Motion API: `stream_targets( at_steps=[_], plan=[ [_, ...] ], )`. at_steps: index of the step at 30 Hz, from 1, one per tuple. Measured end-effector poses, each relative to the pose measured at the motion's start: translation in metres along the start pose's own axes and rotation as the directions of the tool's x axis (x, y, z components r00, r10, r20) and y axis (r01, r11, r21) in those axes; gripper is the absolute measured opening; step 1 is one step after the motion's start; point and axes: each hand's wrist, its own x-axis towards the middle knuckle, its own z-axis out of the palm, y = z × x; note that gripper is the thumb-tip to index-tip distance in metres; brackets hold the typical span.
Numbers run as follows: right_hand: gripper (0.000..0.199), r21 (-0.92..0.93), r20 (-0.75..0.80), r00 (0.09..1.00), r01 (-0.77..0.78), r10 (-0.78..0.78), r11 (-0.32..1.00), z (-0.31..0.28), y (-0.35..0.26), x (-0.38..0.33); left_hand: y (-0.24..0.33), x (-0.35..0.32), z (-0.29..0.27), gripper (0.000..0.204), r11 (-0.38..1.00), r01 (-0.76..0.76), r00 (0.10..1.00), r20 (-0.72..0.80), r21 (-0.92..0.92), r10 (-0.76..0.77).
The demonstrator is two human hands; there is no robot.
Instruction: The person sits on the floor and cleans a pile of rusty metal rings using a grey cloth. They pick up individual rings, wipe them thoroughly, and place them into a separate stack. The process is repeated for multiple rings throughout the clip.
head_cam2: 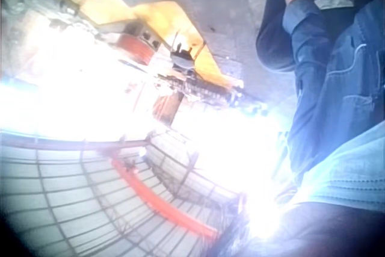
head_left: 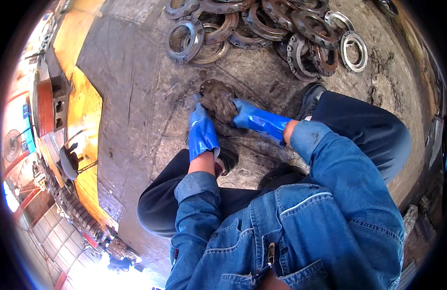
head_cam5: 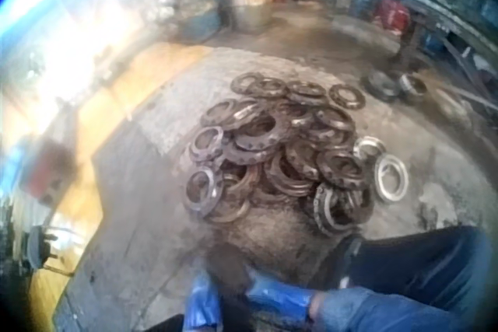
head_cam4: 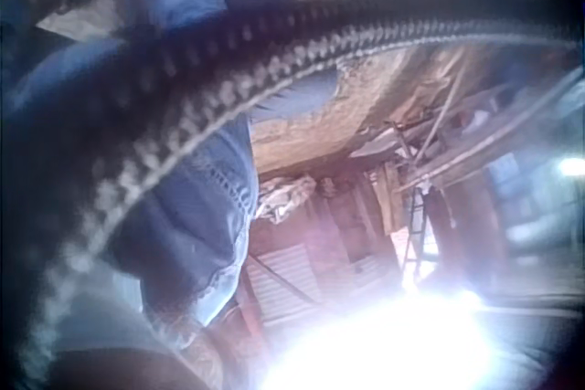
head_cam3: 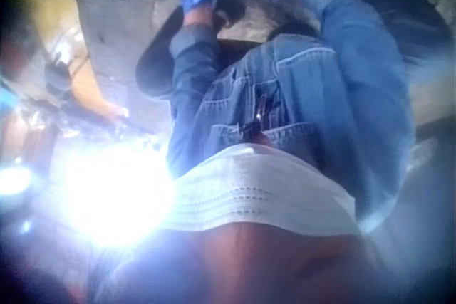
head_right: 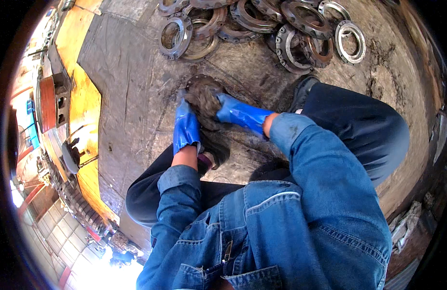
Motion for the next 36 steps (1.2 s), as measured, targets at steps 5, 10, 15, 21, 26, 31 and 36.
stream_targets(
  at_steps=[5,10,15,21,26,31,36],
  plan=[
    [0.061,-0.816,0.227,0.843,0.438,-0.488,0.377,-0.046,-0.008,0.001,0.029,-0.029,0.046,0.059,0.991,-0.021,0.998,-0.06,0.129,0.029],
    [0.029,-0.881,0.351,0.696,0.472,-0.627,0.031,-0.049,-0.02,0.034,0.02,-0.022,0.035,0.06,0.988,-0.104,0.984,-0.135,0.113,0.119],
    [0.029,-0.935,0.154,0.664,0.338,-0.732,0.109,-0.028,0.032,0.037,0.018,-0.021,0.04,0.058,0.933,-0.201,0.953,-0.16,0.297,0.257],
    [0.034,-0.436,0.045,0.991,-0.093,0.125,0.895,-0.026,-0.004,0.015,0.012,-0.023,0.048,0.055,0.884,-0.307,0.923,-0.116,0.351,0.367],
    [0.037,0.022,0.117,0.991,-0.061,0.058,0.998,-0.074,-0.026,-0.051,0.031,-0.072,0.072,0.046,0.867,-0.246,0.935,-0.13,0.434,0.331],
    [0.041,-0.01,-0.114,0.99,0.086,-0.087,0.996,-0.166,-0.088,-0.136,0.026,-0.103,0.062,0.032,0.864,-0.332,0.924,0.314,0.379,0.217],
    [0.045,-0.137,-0.23,0.932,0.253,-0.279,0.958,-0.245,-0.109,-0.18,0.022,-0.106,0.072,0.042,0.916,-0.197,0.98,0.044,0.35,0.194]
  ],
)
